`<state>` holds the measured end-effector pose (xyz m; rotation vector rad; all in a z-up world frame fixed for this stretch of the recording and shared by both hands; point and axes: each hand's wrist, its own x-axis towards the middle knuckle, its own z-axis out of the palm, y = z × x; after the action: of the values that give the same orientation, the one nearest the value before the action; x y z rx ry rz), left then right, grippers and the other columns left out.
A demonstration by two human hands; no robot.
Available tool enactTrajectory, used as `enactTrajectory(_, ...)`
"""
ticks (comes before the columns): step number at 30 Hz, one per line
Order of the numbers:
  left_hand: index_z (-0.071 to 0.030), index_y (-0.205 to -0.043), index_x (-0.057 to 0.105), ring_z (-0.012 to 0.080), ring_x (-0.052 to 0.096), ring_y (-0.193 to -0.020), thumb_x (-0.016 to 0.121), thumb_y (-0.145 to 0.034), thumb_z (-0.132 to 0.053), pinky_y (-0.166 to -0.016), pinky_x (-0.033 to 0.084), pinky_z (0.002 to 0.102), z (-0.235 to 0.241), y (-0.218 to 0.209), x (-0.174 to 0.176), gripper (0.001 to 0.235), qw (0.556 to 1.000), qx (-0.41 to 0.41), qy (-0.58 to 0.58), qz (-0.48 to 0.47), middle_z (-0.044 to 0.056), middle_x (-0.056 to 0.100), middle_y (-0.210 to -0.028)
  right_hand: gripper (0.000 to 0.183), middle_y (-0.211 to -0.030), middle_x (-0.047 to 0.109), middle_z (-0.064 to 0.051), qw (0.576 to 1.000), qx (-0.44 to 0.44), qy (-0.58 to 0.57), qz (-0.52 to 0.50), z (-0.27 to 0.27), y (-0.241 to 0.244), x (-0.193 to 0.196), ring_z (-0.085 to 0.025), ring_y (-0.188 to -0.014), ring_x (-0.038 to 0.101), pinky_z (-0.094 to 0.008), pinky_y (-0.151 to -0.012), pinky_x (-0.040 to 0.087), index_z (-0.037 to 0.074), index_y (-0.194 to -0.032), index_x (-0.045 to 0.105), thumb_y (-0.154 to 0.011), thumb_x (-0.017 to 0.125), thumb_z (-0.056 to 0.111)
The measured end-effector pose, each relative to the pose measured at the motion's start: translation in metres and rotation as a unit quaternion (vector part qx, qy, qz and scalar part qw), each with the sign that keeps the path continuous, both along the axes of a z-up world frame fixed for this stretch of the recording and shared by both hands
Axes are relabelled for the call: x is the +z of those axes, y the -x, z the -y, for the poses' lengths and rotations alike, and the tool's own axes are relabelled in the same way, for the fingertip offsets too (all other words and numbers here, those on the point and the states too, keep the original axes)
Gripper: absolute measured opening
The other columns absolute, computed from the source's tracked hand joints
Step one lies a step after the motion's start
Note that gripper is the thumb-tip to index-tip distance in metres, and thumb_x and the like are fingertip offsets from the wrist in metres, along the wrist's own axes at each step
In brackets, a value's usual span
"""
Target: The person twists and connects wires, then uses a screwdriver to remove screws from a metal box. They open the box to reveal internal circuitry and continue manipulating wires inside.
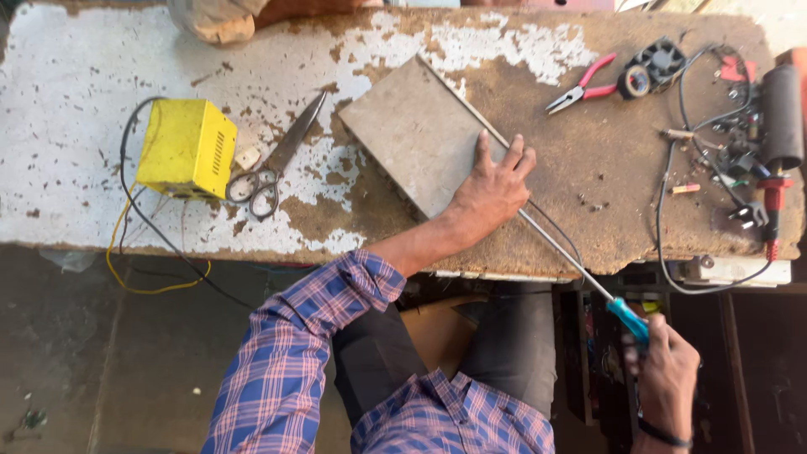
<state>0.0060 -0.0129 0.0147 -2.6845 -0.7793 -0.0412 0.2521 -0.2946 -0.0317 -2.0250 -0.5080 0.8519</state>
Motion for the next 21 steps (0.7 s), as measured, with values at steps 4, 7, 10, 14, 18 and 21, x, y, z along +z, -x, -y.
enactTrajectory(4, -0.009, -0.071, 0.074, 0.0406, 0.04, -0.139, 0.082, -0.07, -0.006, -0.104, 0.035, 0.081, 0.003, 0.002, 0.005, 0.008, 1.0, 0.007, -0.001, -0.029, 0.017, 0.044, -0.149, 0.039, -0.091, 0.064, -0.005, 0.976, 0.039, -0.182, -0.116, 0.005, -0.009, -0.013, -0.006, -0.066, 0.058, -0.018, -0.052, 0.043, -0.001, -0.128, 0.06, -0.104, 0.061, 0.029)
enactTrajectory(7, -0.007, -0.074, 0.075, 0.0398, 0.041, -0.137, 0.082, -0.071, -0.006, -0.104, 0.036, 0.081, 0.003, 0.001, 0.005, 0.008, 0.999, 0.01, 0.002, -0.04, 0.017, 0.045, -0.147, 0.051, -0.08, 0.062, -0.009, 0.989, 0.051, -0.113, -0.081, 0.009, -0.011, -0.02, -0.008, -0.054, 0.048, -0.02, -0.042, 0.033, -0.004, -0.121, 0.067, -0.115, 0.05, 0.044)
enactTrajectory(10, -0.006, -0.077, 0.076, 0.039, 0.042, -0.136, 0.081, -0.071, -0.007, -0.104, 0.037, 0.081, 0.001, -0.002, 0.005, 0.009, 0.999, 0.009, -0.008, -0.037, 0.017, 0.047, -0.144, 0.04, -0.08, 0.058, -0.007, 0.989, 0.034, -0.132, -0.064, 0.004, -0.015, -0.018, -0.007, -0.06, 0.051, -0.02, -0.046, 0.034, -0.004, -0.119, 0.065, -0.108, 0.064, 0.034)
enactTrajectory(14, -0.008, -0.076, 0.076, 0.0394, 0.042, -0.136, 0.082, -0.069, -0.005, -0.104, 0.036, 0.08, 0.003, -0.001, 0.003, 0.01, 0.998, 0.009, -0.016, -0.053, 0.016, 0.047, -0.144, 0.046, -0.084, 0.063, -0.01, 0.999, 0.015, -0.027, -0.033, 0.001, -0.011, -0.015, -0.011, -0.06, 0.053, -0.023, -0.047, 0.037, -0.003, -0.119, 0.067, -0.108, 0.06, 0.042)
enactTrajectory(18, -0.006, -0.079, 0.077, 0.0393, 0.043, -0.135, 0.081, -0.075, -0.01, -0.104, 0.037, 0.082, 0.001, -0.001, 0.006, 0.006, 1.0, 0.007, 0.003, -0.024, 0.018, 0.05, -0.141, 0.046, -0.092, 0.066, -0.006, 0.968, 0.027, -0.241, -0.065, -0.001, -0.009, -0.018, -0.01, -0.075, 0.067, -0.02, -0.057, 0.051, 0.003, -0.125, 0.057, -0.094, 0.076, 0.03)
enactTrajectory(21, -0.008, -0.079, 0.077, 0.0394, 0.043, -0.134, 0.081, -0.072, -0.009, -0.104, 0.036, 0.081, 0.003, -0.001, 0.004, 0.008, 0.999, 0.004, 0.001, -0.035, 0.018, 0.049, -0.141, 0.05, -0.086, 0.07, -0.01, 0.986, 0.047, -0.131, -0.088, 0.0, -0.013, -0.018, -0.013, -0.062, 0.063, -0.023, -0.049, 0.05, 0.0, -0.118, 0.068, -0.102, 0.052, 0.044)
